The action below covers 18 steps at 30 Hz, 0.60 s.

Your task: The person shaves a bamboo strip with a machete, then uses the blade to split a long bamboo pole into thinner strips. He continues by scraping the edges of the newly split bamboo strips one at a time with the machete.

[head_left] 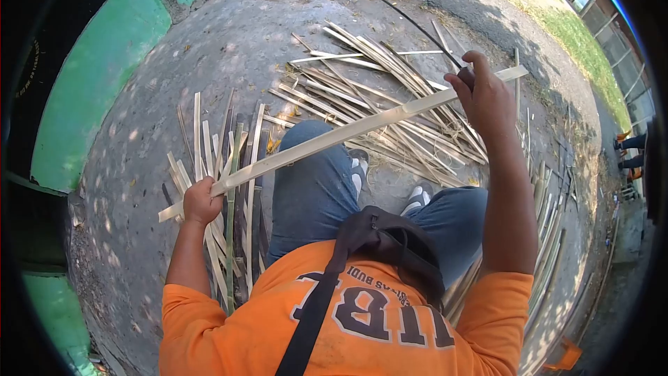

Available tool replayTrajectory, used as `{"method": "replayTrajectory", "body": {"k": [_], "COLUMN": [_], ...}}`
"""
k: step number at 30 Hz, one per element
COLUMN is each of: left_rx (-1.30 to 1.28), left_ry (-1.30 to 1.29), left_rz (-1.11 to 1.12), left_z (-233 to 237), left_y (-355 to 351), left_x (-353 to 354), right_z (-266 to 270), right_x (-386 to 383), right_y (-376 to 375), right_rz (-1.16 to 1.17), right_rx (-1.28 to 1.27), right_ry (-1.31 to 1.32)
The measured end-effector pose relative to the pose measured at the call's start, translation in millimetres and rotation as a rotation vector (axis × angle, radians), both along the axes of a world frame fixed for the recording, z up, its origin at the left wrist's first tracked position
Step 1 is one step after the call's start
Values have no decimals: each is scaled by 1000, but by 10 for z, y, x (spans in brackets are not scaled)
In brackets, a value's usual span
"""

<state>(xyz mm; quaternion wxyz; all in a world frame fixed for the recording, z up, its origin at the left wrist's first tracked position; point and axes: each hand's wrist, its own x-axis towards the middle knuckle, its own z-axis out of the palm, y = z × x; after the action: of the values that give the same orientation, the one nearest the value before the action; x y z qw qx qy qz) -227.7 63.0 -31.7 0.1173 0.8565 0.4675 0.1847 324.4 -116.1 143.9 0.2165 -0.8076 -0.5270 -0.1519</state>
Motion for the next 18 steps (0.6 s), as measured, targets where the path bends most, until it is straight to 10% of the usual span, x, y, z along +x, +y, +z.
{"method": "replayTrajectory", "body": {"k": [4,8,18], "left_rx": [-153,-563,-551], "left_ry": [8,24,3], "left_rz": [75,7,-103], "left_z": [212,602,866], "left_y": [-130,-290,-495], "left_x": [473,1058,2033], "right_z": [392,507,-815], "right_x": [65,229,-26], "right_y": [-102,-273,-427], "right_rz": [-88,-233,-55], "right_rx": [188,-139,128], "right_ry": [28,306,281]}}
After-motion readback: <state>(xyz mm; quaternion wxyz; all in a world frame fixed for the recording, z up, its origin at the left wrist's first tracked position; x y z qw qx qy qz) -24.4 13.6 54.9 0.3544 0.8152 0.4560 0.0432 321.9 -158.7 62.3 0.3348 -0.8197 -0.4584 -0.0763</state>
